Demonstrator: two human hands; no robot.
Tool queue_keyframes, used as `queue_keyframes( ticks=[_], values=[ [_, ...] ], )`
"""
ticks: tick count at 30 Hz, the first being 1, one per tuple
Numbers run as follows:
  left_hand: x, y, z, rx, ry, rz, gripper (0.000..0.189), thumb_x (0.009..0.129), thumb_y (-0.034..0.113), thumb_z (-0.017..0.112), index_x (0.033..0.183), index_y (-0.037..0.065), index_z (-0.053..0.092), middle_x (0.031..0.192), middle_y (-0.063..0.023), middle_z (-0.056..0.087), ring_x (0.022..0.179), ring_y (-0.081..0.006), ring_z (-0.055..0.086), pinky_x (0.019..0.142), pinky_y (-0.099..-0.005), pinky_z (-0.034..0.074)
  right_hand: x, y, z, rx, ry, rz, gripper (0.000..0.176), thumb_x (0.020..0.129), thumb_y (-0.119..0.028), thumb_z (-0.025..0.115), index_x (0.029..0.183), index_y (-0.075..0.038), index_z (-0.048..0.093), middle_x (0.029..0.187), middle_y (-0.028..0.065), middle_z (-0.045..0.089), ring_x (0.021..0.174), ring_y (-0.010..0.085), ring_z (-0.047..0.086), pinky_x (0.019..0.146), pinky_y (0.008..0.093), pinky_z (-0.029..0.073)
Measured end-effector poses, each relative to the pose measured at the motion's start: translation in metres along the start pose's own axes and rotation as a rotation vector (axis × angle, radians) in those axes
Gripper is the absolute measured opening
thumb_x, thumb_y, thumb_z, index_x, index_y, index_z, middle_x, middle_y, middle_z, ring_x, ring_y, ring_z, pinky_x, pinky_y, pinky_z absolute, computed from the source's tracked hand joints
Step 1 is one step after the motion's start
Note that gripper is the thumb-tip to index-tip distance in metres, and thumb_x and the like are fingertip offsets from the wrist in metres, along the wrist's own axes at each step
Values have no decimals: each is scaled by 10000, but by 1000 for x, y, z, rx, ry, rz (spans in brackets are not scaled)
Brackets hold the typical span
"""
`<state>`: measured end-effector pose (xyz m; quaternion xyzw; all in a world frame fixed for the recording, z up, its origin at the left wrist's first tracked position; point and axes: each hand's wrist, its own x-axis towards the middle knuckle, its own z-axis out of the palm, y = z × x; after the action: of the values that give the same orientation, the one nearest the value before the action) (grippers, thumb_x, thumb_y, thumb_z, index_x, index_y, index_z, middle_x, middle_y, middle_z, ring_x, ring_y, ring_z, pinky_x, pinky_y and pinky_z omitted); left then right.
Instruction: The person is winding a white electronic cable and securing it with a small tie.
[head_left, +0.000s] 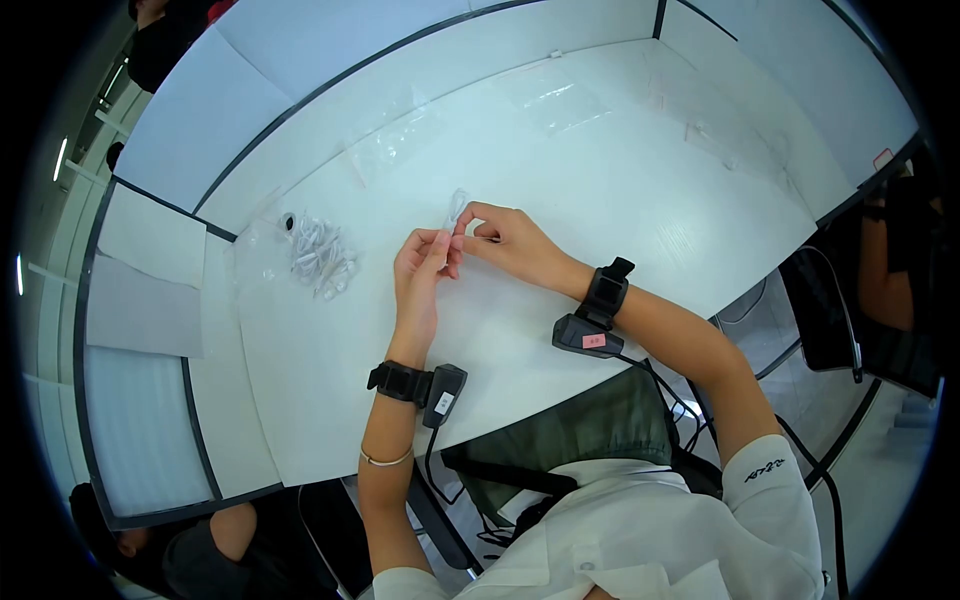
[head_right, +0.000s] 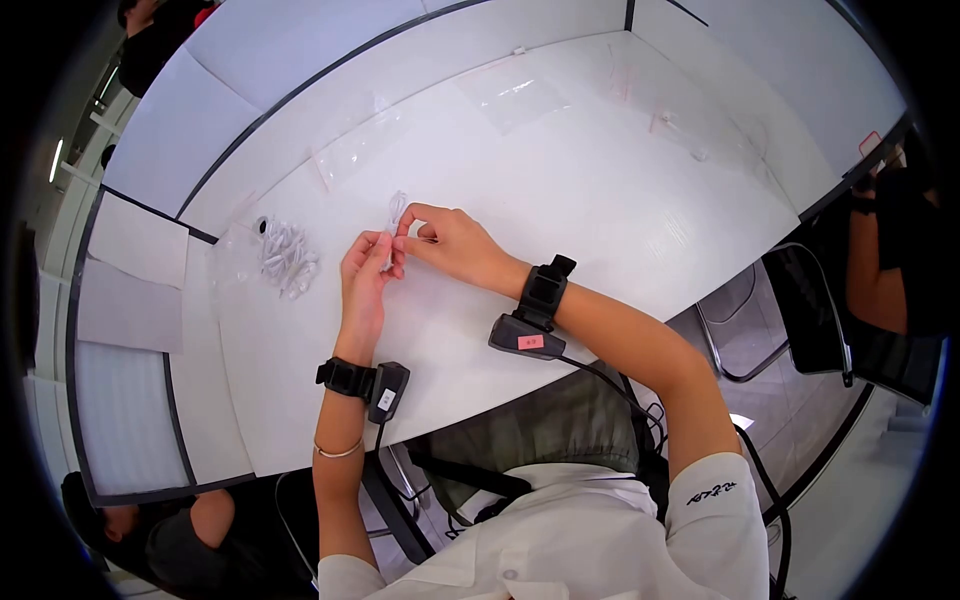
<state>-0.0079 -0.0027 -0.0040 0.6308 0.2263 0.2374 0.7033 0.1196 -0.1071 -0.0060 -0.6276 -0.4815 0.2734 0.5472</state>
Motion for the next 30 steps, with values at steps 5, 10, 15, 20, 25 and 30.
queue_keyframes(
  ticks=[5, 10, 15, 20, 25, 30],
  values=[
    [-2, 2, 4, 42, -53, 7, 189, 932, 230, 475, 935, 46, 516, 755, -30, 562, 634, -93, 482, 646, -239, 405, 0, 2, 2, 16, 11, 4, 200, 866, -257, 582, 845, -62, 544, 490, 34, 509, 430, 107, 362, 455, 294, 272],
    [0, -3, -1, 65, -141, 24, 180, 910, 138, 431, 1067, 53, 454, 873, -39, 534, 698, -89, 464, 671, -248, 408, 1, 5, 0, 43, 9, 5, 200, 869, -261, 581, 841, -67, 544, 494, 32, 526, 426, 100, 360, 450, 287, 263],
    [-2, -7, 2, 150, -105, 125, 242, 880, 89, 451, 1114, 73, 393, 1004, -19, 463, 749, -80, 427, 654, -236, 378, 0, 0, 0, 19, -10, 41, 214, 864, -274, 583, 841, -65, 546, 508, 31, 543, 428, 92, 356, 445, 282, 257],
    [-2, -8, 2, 354, -59, 159, 243, 931, 150, 486, 1114, 36, 373, 1047, -73, 481, 808, -117, 451, 692, -250, 390, 1, 1, -2, 29, -12, 44, 239, 856, -297, 588, 828, -61, 554, 494, 19, 522, 424, 89, 345, 441, 283, 254],
    [-2, -4, 2, 441, 54, 245, 216, 949, 170, 465, 1075, 12, 388, 943, -138, 526, 832, -182, 489, 760, -303, 408, 2, -1, -4, 137, -63, 61, 143, 894, -170, 539, 867, -30, 535, 543, -40, 444, 505, 33, 315, 473, 227, 238],
    [0, -3, 1, 532, 82, 332, 175, 949, 159, 454, 1018, 7, 399, 881, -156, 560, 726, -200, 523, 660, -315, 412, 2, 0, -4, 205, -100, 50, 149, 898, -185, 545, 871, -39, 537, 547, -28, 465, 494, 50, 362, 477, 218, 283]
  ],
)
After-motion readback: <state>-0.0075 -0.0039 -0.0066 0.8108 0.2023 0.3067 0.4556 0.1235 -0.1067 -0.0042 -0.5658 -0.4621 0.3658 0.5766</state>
